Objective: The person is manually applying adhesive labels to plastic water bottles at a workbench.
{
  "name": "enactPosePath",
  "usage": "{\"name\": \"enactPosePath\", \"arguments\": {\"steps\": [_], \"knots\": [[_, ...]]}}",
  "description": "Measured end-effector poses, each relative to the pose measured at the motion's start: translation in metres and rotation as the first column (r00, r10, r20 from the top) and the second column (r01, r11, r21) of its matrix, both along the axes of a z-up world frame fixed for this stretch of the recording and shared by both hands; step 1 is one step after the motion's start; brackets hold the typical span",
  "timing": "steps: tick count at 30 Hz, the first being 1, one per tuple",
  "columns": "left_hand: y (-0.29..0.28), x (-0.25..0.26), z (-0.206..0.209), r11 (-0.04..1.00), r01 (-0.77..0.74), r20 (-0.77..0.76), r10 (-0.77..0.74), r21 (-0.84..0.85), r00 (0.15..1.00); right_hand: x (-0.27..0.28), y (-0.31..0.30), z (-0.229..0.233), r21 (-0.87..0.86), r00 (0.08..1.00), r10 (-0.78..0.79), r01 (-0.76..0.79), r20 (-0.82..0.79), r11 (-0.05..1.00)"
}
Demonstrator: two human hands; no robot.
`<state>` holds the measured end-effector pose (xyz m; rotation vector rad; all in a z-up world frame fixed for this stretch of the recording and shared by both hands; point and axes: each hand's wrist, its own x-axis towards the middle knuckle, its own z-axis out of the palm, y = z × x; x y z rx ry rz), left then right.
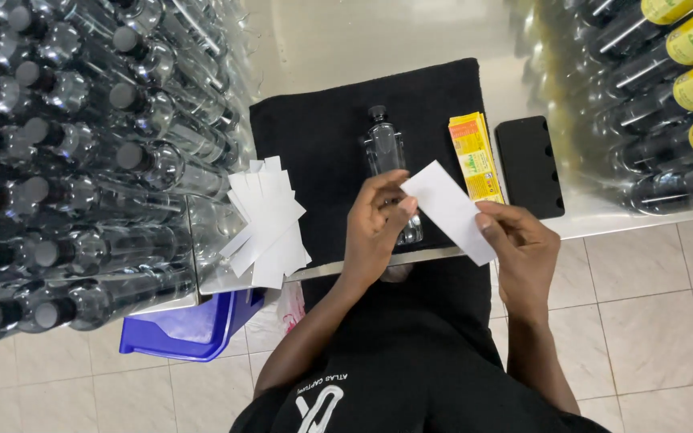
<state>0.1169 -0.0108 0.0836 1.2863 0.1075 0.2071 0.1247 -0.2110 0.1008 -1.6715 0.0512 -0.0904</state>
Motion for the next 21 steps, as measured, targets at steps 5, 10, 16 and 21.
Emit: {"name": "enactPosePath", "arguments": {"steps": [5, 10, 16, 21], "knots": [[-0.004, -0.001, -0.015, 0.999, -0.043, -0.008, 0.043, -0.012, 0.999, 0.001, 0.003, -0.024, -0.342, 0.951, 0.030, 0.081, 0.308, 0.936], [-0.017, -0.002, -0.007, 0.999, -0.037, 0.018, 0.037, -0.012, 0.999, 0.012, 0.025, -0.015, -0.558, 0.698, 0.241, 0.268, 0.674, 0.785], [-0.011, -0.007, -0.001, 0.999, -0.009, 0.011, 0.009, 0.047, 1.000, 0.013, 0.035, 0.000, -0.527, 0.765, 0.297, 0.064, 0.571, 0.848], [-0.015, -0.006, -0.005, 1.000, 0.014, -0.006, -0.014, 0.004, 1.000, 0.006, 0.027, 0.001, -0.228, 0.972, 0.176, -0.138, 0.157, 0.964]]}}
